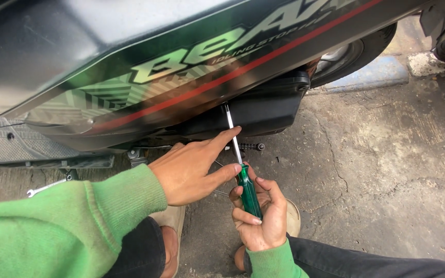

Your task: The person uses a green screwdriver to remove a screw from the side panel of a scooter. They then use a wrench to loosen a bolt on the lower part of the scooter's body.

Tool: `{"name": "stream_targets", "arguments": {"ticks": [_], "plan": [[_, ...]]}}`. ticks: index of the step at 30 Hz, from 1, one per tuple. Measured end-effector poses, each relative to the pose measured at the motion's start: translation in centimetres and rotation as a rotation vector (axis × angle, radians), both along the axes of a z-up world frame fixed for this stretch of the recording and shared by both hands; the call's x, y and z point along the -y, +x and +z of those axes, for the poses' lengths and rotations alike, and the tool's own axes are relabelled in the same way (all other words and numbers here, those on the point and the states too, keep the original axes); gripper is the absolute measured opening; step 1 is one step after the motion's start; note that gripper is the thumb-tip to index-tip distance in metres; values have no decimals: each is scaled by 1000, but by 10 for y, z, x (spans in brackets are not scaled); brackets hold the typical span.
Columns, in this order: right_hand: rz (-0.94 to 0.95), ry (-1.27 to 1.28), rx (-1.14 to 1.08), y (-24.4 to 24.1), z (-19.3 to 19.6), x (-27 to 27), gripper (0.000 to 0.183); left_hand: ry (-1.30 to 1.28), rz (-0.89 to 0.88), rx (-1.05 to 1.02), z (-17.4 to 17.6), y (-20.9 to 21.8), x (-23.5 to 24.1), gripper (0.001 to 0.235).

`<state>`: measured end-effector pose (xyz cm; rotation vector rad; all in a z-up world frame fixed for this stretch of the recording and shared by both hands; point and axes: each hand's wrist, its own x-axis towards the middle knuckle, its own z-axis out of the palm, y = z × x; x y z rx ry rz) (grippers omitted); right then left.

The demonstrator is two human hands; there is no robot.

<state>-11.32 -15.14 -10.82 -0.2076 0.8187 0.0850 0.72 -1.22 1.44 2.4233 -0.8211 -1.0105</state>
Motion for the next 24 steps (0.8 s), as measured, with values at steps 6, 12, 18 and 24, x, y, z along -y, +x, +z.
{"name": "stream_targets", "arguments": {"ticks": [6,12,18,24], "plan": [[-15,-63,91,-2,2,2,51,-25,16,7,-1,2,-3,76],[81,-173,69,0,14,2,35,-93,28,-3,-7,1,-2,74],[233,1,200,-4,6,10,28,-168,42,-38,-14,3,0,73],[197,-68,263,-7,14,16,20,-158,15,-40,-11,4,5,70]]}}
